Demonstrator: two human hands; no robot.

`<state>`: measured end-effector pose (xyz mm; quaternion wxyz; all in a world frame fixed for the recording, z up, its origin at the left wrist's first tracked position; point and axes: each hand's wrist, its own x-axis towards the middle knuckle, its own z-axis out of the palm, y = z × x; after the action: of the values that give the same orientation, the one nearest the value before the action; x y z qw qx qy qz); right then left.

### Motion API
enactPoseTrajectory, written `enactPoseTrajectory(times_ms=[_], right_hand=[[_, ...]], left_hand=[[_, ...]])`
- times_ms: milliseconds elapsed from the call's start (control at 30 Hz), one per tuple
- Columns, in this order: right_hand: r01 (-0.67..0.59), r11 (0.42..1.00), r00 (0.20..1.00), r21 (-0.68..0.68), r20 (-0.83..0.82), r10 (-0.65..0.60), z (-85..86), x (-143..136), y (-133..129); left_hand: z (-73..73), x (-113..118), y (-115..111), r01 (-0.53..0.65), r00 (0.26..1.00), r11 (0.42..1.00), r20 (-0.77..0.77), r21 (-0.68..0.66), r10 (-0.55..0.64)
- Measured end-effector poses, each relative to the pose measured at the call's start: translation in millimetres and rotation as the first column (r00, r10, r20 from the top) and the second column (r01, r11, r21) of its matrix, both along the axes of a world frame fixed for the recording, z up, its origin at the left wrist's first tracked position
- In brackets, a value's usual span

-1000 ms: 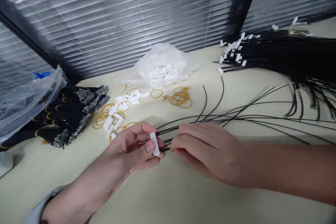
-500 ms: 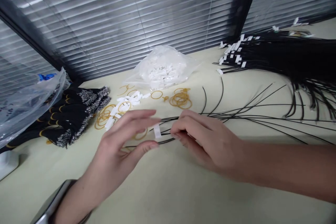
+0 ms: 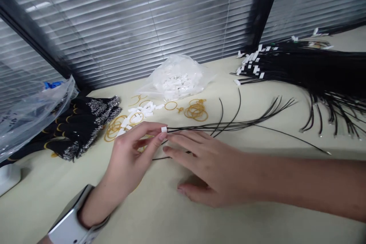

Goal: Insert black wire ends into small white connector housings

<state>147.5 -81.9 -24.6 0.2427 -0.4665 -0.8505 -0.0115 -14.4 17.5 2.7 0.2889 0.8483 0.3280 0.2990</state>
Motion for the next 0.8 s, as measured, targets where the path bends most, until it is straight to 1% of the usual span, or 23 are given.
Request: enactPoseTrajectory(times_ms=[67,100,200,267,333,433,500,533,600,700,800], right_hand=[[0.032,0.994,0.999,-0.103,-0.002,-0.032,-0.5,0.9,4.0],[0.047,0.991,0.999,-0.125,-0.002,-0.048,-1.1,1.4,5.7],[0.081,0.992,0.997,-0.102,-0.011,-0.082,-3.1,4.6,9.8],[0.063,0.992,0.997,-0.112,-0.028,-0.067,-1.2,10.0,10.6],[0.0,0.981,0.999,-0.192,-0.035,-0.007,5.6,17.8,8.7],[-0.084,0.927,0.996,-0.364,-0.004,0.088,22.3,30.5,1.7],[-0.085,0.892,0.994,-0.444,0.026,0.108,31.9,38.0,-3.2],[-0.073,0.883,0.993,-0.463,0.046,0.106,35.2,41.5,-4.9],[-0.036,0.887,0.991,-0.46,0.101,0.093,38.3,47.8,-6.3],[-0.007,0.921,0.983,-0.39,0.167,0.078,37.6,51.8,-4.3],[-0.023,0.947,0.993,-0.321,0.101,0.058,32.4,43.3,-1.9]], left_hand=[[0.9,2.5,0.0,-0.016,0.999,1.0,0.036,-0.024,0.017],[1.3,3.2,0.1,-0.024,0.999,0.999,0.044,-0.032,0.026],[1.6,3.1,1.9,-0.031,0.998,0.996,0.05,-0.079,0.035],[1.0,1.8,4.6,-0.026,0.998,0.991,0.05,-0.131,0.033],[-0.1,-0.2,7.9,-0.011,0.999,0.981,0.031,-0.192,0.018],[-2.4,-3.2,11.7,0.042,0.998,0.949,-0.027,-0.314,-0.053],[-3.7,-4.3,12.1,0.072,0.993,0.916,-0.054,-0.394,-0.101],[-4.1,-4.4,11.6,0.079,0.991,0.904,-0.062,-0.42,-0.116],[-4.6,-4.0,10.0,0.078,0.989,0.901,-0.082,-0.427,-0.124],[-5.3,-2.5,8.0,0.069,0.986,0.92,-0.112,-0.387,-0.121],[-5.7,-1.3,7.3,0.068,0.984,0.928,-0.131,-0.367,-0.124]])
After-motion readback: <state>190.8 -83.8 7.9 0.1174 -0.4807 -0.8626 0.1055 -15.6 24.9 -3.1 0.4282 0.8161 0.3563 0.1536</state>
